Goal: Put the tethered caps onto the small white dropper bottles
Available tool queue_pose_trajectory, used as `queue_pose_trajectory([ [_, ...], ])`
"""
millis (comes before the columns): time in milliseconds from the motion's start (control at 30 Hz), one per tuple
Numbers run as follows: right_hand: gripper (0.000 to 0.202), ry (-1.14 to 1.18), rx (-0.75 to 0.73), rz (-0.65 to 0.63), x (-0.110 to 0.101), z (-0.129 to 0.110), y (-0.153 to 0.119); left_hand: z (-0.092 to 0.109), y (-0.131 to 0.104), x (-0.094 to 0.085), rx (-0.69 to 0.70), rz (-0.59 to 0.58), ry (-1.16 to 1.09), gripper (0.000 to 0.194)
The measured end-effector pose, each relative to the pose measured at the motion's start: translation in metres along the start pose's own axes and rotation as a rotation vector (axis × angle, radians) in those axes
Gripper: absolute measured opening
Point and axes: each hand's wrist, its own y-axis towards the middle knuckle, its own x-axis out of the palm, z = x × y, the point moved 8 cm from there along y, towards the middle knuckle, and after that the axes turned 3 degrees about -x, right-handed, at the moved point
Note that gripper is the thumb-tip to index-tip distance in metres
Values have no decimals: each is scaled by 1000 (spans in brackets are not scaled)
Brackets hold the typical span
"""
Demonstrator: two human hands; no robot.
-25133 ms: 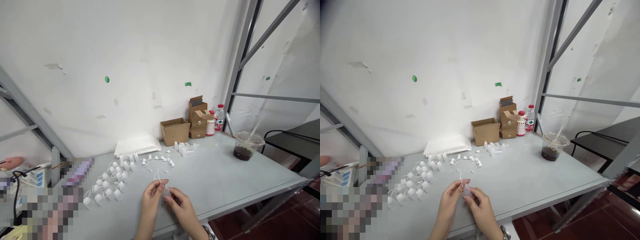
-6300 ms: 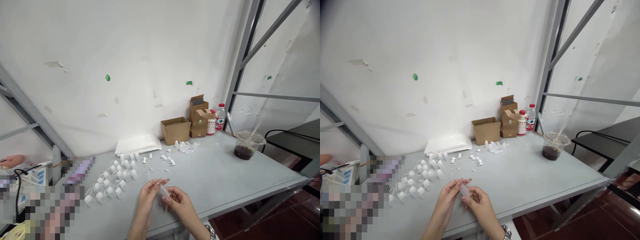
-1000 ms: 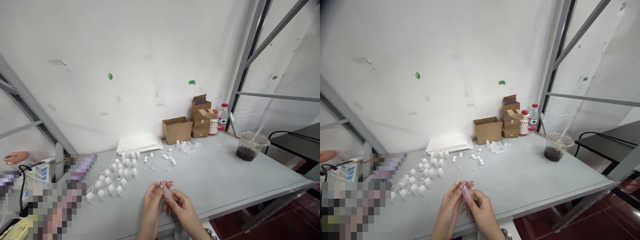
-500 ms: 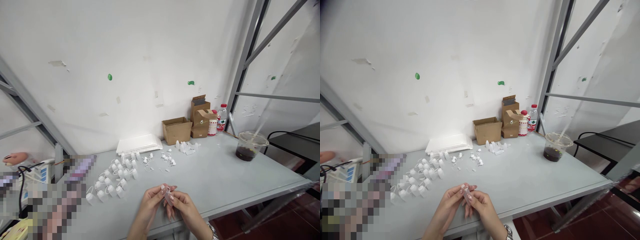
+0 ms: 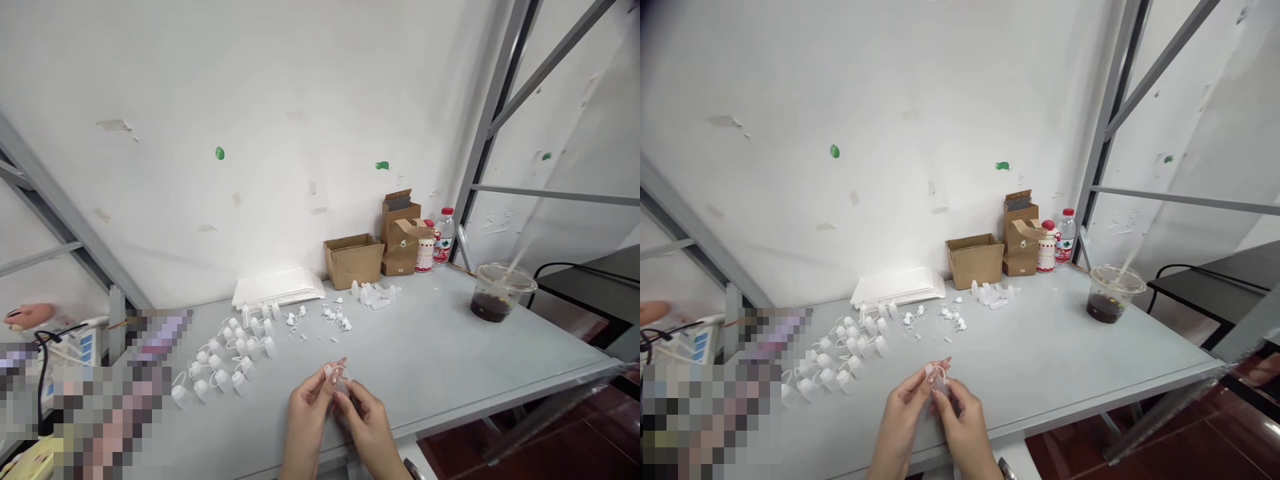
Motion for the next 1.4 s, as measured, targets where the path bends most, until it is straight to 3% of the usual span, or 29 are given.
queue_pose_trajectory([
  [167, 39, 254, 92, -181, 15, -1, 8, -6, -1, 3, -102, -86, -158, 41],
  [300, 40, 307, 120, -279, 21, -8, 9, -3, 2, 1, -131, -115, -194, 45],
  [533, 40, 274, 119, -241, 18, -5, 8, -7, 12, -2, -60, -71, 6, 49],
  [667, 38, 168, 99, -129, 9, 0, 6, 10, 2, -4, 122, 40, 217, 37],
  [767, 34, 35, 52, -62, 4, -1, 3, 16, -5, -5, 176, 92, 293, 34],
  [967, 26, -179, -70, -32, 4, -10, 1, 6, -2, -14, 94, 106, 153, 40],
  [1067, 24, -238, -93, -27, 4, -10, 0, 3, 0, -15, 73, 115, 93, 34],
  [1200, 24, -131, -21, -67, 6, -4, 0, 7, 0, -8, 91, 48, 104, 29],
  [1400, 34, 213, 124, -241, 16, 0, 3, 15, -1, -3, 101, -55, 209, 30],
])
